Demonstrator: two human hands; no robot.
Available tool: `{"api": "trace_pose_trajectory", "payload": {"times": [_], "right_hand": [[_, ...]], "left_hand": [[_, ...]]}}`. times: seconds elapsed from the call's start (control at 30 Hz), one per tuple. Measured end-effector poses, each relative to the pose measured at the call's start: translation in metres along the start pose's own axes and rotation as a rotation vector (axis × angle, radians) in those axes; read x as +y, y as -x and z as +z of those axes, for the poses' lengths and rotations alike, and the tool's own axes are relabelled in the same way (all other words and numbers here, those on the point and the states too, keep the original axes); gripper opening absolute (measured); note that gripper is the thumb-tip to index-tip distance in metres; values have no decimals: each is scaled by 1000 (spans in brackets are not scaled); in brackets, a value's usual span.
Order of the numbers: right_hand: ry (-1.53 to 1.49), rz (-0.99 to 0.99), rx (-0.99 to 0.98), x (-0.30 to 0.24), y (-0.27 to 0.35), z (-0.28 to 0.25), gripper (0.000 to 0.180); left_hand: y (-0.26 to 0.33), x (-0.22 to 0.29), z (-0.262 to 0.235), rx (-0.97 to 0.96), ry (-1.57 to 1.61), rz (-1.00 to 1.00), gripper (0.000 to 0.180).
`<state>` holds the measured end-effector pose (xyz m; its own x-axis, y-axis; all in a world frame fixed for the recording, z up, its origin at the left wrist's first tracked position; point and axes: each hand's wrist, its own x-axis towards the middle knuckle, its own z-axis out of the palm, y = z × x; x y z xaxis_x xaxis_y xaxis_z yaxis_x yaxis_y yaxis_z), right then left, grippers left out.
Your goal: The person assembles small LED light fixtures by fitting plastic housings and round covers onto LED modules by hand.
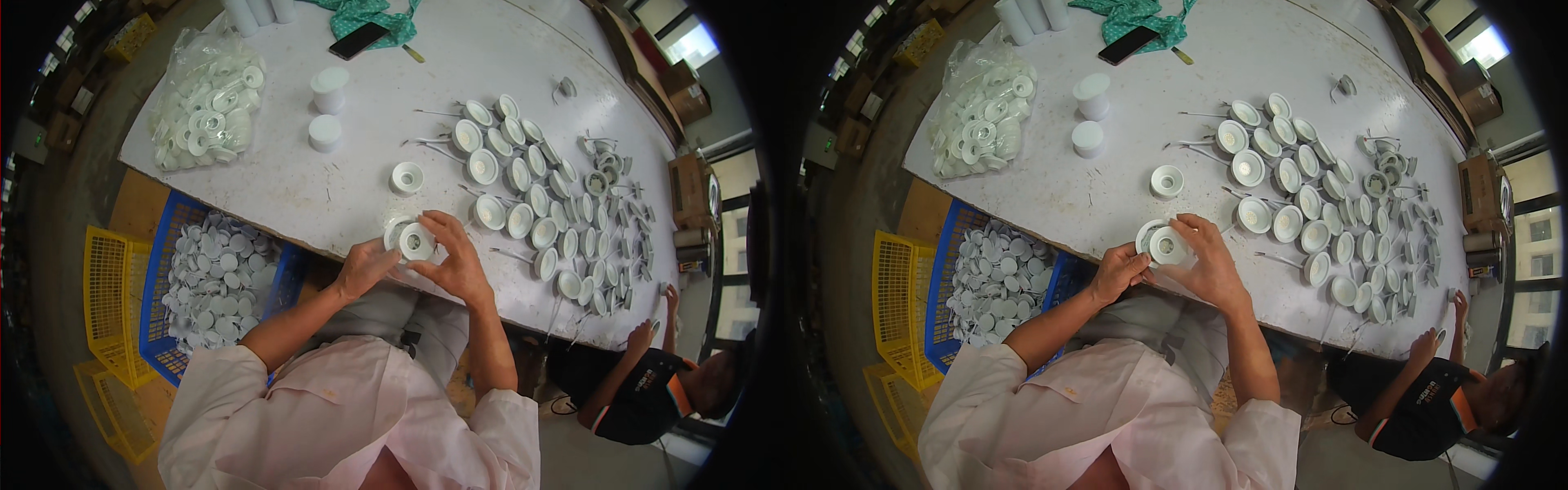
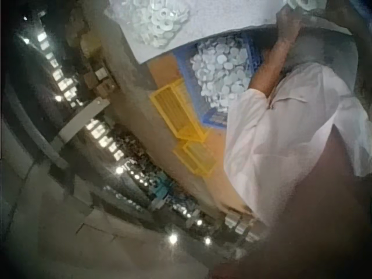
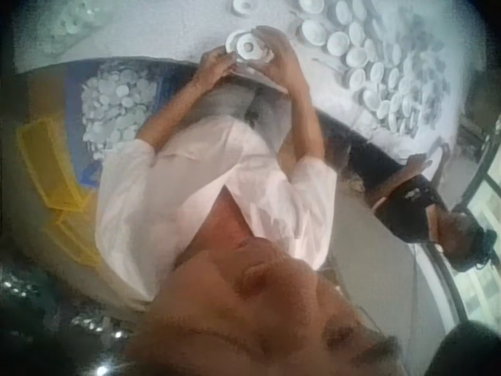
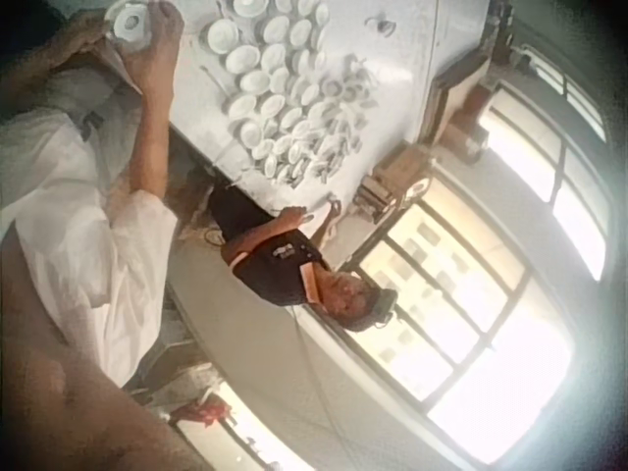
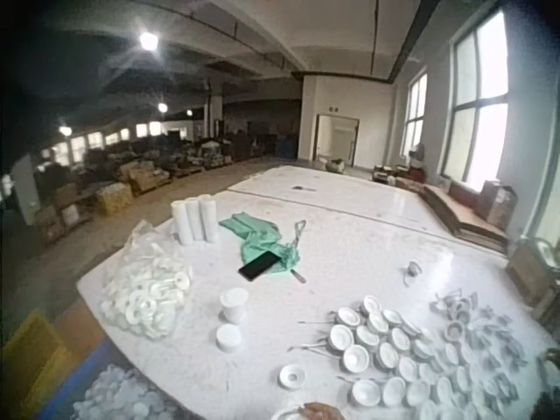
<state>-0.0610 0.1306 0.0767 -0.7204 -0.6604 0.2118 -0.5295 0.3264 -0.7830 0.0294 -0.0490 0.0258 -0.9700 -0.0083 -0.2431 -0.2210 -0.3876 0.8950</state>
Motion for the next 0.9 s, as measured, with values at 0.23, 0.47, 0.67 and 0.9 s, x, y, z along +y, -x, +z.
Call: {"api": "trace_pose_trajectory", "payload": {"times": [0.23,0.47,0.67,0.9], "right_hand": [[-59,67,-15,-11,3,6,73],[-449,358,147,17,24,21,52],[-604,476,263,20,29,42,31],[-658,495,340,19,32,49,29]], "left_hand": [[2,4,6,-21,-145,11,37],[1,-2,7,10,-237,52,33],[-1,-10,13,130,-391,91,33],[0,-10,10,51,-456,26,31]]}}
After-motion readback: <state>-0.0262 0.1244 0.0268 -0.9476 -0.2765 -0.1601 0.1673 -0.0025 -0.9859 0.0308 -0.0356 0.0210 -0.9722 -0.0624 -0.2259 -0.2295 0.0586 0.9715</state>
